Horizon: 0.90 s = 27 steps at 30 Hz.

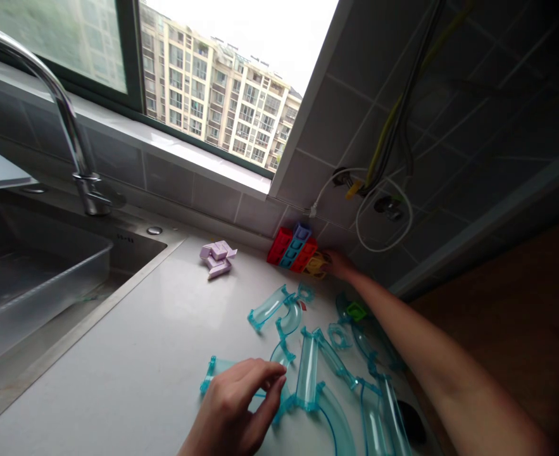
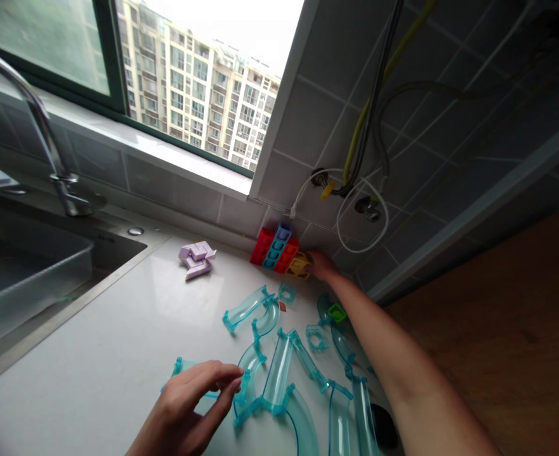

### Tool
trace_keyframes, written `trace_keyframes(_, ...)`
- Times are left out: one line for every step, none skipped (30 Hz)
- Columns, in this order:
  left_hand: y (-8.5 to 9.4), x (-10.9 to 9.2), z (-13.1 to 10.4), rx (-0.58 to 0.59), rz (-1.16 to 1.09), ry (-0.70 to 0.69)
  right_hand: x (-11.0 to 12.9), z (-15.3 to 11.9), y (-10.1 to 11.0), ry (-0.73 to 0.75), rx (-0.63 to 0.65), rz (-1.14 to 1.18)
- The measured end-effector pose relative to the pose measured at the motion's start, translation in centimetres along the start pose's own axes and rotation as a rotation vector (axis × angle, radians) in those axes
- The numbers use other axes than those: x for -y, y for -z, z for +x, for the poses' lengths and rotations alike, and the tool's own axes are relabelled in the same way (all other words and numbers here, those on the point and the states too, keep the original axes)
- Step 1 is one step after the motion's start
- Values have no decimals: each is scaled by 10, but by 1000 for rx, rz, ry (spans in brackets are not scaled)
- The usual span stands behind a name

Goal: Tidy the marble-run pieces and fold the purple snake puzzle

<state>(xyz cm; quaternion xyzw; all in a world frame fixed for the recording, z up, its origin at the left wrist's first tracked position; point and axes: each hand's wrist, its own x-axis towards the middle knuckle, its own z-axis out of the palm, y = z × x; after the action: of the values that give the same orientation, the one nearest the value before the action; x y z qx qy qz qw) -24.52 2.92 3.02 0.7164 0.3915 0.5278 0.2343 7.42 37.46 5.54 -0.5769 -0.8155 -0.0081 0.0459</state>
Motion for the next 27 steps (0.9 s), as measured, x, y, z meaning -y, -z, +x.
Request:
trace_keyframes(0, 0, 0, 1, -3, 5, 1, -1, 1, -4, -4, -12)
trace_keyframes(0, -1, 0, 4, -7, 13, 3, -3, 1, -10, -8, -24)
trace_keyframes(1, -1, 0, 5, -11, 19, 6, -5, 2, -16, -14, -38)
trace_keyframes(1, -1, -1, 4, -15, 22, 8, -6, 3, -24, -20, -51)
trace_keyframes(0, -1, -1, 5, -18, 25, 11, -9, 5, -33, -26, -64)
trace_keyframes(0, -1, -1, 7, -20, 30, 14, -11, 6, -41, -31, -76)
trace_keyframes(0, -1, -2, 8, -21, 37, 16, -14, 9, -49, -33, -88)
trace_keyframes(0, -1, -2, 11, -23, 44, 19, -17, 12, -56, -33, -99)
trace_keyframes(0, -1, -2, 14, -25, 48, 20, -20, 16, -61, -30, -109)
trace_keyframes(0, -1, -2, 19, -27, 53, 22, -25, 21, -66, -23, -118)
trace_keyframes(0, -1, -2, 22, -29, 53, 23, -30, 28, -69, -14, -126)
trace_keyframes(0, -2, -2, 25, -30, 51, 24, -37, 36, -71, -2, -133)
trace_keyframes(-1, -2, -2, 29, -28, 50, 25, -44, 45, -72, 12, -139)
trace_keyframes(-1, -2, -3, 35, -25, 49, 27, -53, 54, -71, 29, -143)
trace_keyframes(-1, -2, -3, 39, -21, 50, 30, -63, 64, -68, 47, -145)
trace_keyframes(-2, -1, -4, 47, -17, 51, 34, -75, 75, -64, 64, -143)
trace_keyframes(-2, -1, -5, 52, -13, 53, 40, -89, 85, -56, 82, -137)
trace_keyframes(-2, -1, -6, 60, -9, 55, 48, -106, 94, -45, 93, -126)
trace_keyframes(-2, 0, -7, 66, -3, 56, 57, -125, 103, -31, 107, -111)
trace_keyframes(-2, 0, -8, 72, 7, 57, 68, -146, 111, -10, 116, -89)
trace_keyframes(-2, 1, -9, 79, 19, 56, 81, -171, 117, 11, 122, -63)
trace_keyframes(-2, 2, -10, 87, 33, 56, 94, -198, 121, 36, 125, -31)
trace_keyframes(-3, 2, -11, 93, 49, 55, 109, -227, 124, 66, 114, 16)
trace_keyframes(-3, 3, -11, 99, 65, 54, 124, -258, 123, 103, 56, 116)
trace_keyframes(-4, 5, -12, 98, 79, 54, 140, -289, 120, 130, 0, 219)
trace_keyframes(-6, 6, -12, 90, 92, 54, 156, -320, 114, 154, -76, 317)
trace_keyframes(-7, 8, -12, 74, 105, 54, 171, -349, 105, 198, -133, 418)
